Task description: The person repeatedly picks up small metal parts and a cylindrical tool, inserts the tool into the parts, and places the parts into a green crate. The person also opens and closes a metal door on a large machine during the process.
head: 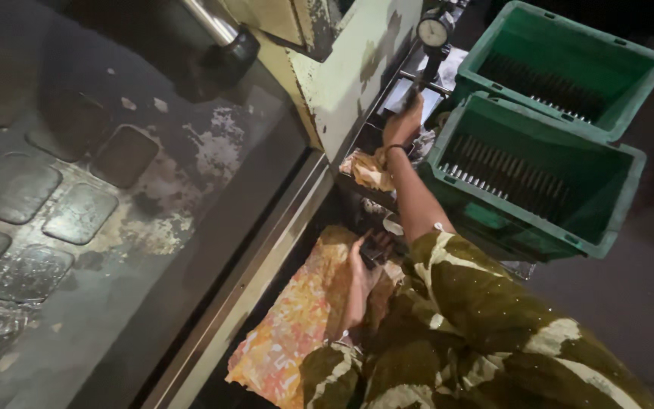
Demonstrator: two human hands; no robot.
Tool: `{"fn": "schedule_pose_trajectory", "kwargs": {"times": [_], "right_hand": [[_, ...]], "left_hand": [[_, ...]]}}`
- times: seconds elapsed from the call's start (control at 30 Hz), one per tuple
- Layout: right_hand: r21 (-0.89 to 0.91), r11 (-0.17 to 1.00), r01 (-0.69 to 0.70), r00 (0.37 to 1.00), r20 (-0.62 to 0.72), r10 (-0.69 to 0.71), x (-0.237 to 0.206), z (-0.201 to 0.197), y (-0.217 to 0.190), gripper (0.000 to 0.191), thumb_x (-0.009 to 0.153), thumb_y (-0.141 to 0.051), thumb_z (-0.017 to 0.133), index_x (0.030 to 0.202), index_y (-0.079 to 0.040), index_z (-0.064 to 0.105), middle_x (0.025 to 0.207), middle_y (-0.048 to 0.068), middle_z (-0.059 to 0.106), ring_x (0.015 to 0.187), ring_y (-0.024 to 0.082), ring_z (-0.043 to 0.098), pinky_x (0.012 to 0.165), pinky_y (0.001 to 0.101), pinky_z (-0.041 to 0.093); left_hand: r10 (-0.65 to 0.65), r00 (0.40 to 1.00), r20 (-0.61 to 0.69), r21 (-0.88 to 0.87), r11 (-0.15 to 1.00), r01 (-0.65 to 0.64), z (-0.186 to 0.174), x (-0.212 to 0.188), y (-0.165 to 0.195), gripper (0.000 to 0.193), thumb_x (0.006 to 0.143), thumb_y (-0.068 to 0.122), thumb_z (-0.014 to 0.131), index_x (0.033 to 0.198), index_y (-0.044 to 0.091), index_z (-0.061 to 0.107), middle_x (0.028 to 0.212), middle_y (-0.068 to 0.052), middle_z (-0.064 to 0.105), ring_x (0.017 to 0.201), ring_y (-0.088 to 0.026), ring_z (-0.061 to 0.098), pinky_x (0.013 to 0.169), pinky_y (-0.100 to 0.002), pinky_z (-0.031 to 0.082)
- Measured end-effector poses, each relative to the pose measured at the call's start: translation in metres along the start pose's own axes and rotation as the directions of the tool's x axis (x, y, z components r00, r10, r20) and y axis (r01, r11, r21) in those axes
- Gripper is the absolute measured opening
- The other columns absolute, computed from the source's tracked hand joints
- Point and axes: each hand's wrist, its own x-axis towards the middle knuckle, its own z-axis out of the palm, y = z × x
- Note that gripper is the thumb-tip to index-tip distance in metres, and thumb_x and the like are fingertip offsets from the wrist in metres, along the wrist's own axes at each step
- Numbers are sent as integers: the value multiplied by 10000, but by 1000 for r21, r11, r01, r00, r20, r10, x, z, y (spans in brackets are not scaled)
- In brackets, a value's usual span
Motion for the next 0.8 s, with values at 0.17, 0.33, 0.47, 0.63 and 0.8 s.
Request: {"fn": "schedule_pose_trajectory", "kwargs": {"times": [0.17,0.33,0.47,0.63,0.8], "right_hand": [[-59,998,-22,1000,-17,21,7,7,3,447,960,31,522,1372,-139,557,1277,149,686,1158,382,658,959,437,527],[-118,992,39,999,-12,-41,14,11,3,569,820,58,520,1377,-63,526,1297,215,658,1190,416,630,999,446,504],[-71,997,2,1000,8,-2,18,14,5,470,930,22,555,1392,-63,533,1301,230,662,1198,425,630,1000,449,509],[-87,996,-9,1000,-26,6,23,21,7,401,1006,-38,577,1403,-70,529,1287,238,662,1167,443,635,969,475,509],[-92,995,43,998,-35,-47,24,23,9,402,974,-46,552,1373,-78,533,1254,243,670,1140,457,638,930,491,517]], "left_hand": [[14,1000,3,-4,1000,-14,-1,-4,5,449,1015,335,512,1372,65,554,1326,-208,641,1212,-404,630,1038,-532,510],[33,994,103,-83,996,-25,-1,-5,3,448,1033,365,516,1357,59,549,1314,-222,623,1232,-403,609,1069,-564,500],[32,993,111,-72,997,-24,-3,-5,4,471,1019,385,508,1351,53,552,1336,-235,629,1269,-415,591,1084,-561,481],[29,997,77,-59,998,-25,-7,-3,5,497,1011,381,507,1368,36,542,1364,-235,625,1275,-406,603,1100,-570,475],[47,994,96,-46,998,-43,-10,-2,4,483,1023,359,530,1365,18,533,1323,-248,623,1251,-405,608,1112,-585,479]]}}
